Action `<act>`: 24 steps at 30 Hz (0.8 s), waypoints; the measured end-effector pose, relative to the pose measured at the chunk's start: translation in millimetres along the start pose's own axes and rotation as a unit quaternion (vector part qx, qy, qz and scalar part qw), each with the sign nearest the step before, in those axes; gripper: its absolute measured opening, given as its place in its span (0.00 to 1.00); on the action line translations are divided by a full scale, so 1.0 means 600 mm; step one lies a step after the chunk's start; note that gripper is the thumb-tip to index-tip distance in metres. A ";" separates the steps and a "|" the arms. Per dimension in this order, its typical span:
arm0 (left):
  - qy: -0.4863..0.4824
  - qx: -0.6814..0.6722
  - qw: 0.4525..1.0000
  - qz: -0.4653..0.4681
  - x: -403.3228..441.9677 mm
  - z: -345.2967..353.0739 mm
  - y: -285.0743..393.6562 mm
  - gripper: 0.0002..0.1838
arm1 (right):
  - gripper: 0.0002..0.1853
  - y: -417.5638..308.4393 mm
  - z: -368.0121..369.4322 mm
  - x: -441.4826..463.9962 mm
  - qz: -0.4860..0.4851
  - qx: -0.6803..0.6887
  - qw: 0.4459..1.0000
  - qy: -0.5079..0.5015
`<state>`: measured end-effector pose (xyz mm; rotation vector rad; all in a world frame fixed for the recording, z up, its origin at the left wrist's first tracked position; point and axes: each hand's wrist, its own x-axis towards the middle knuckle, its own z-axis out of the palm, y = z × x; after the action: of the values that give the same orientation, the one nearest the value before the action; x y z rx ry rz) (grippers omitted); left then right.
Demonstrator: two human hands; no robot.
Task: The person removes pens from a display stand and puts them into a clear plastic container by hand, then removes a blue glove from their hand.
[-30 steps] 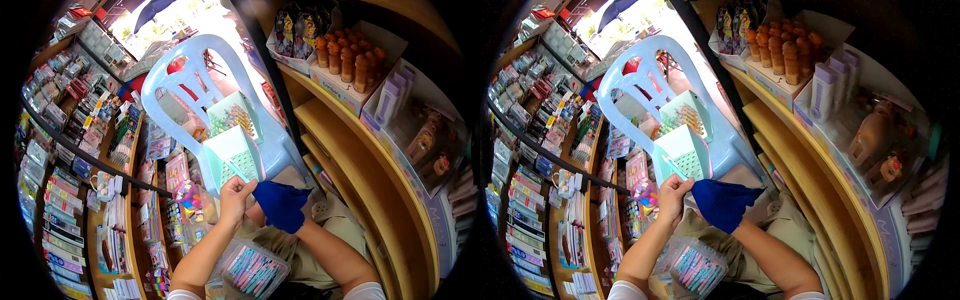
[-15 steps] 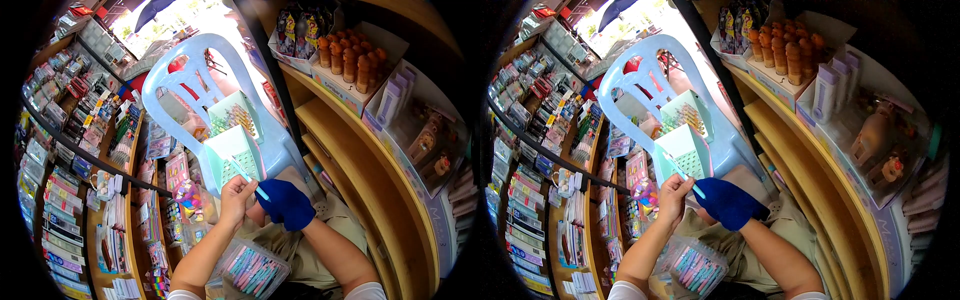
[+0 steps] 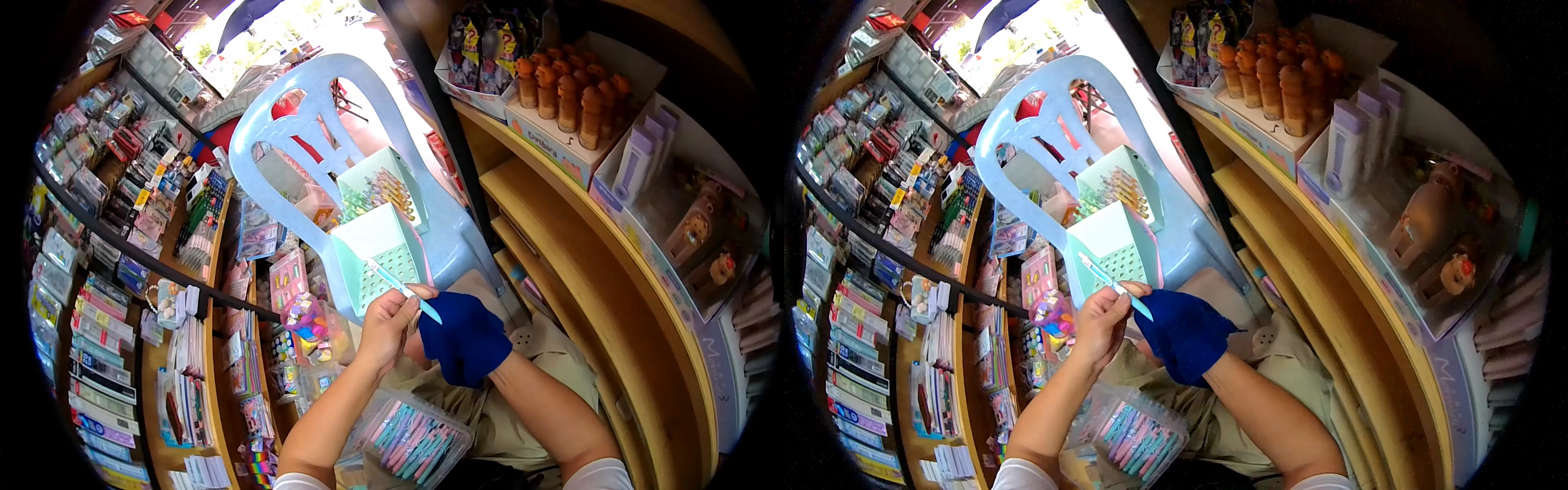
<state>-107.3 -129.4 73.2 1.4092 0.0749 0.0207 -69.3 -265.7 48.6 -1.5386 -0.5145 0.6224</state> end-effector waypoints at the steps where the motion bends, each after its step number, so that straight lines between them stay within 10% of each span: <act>1: 0.006 0.002 1.000 -0.001 -0.001 0.002 0.002 0.08 | 0.10 0.004 0.001 0.003 -0.064 -0.056 0.996 0.030; 12: 0.139 0.117 0.983 0.031 0.001 -0.001 -0.009 0.06 | 0.07 0.047 0.007 0.012 -0.289 -0.248 0.904 0.193; 24: 0.083 0.121 0.989 -0.031 -0.006 -0.005 -0.008 0.04 | 0.04 0.048 0.016 0.010 -0.245 -0.264 0.922 0.139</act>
<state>-111.6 -127.2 68.2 1.6443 0.2673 0.0804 -72.4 -256.6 19.3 -1.8657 -0.8581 -0.1436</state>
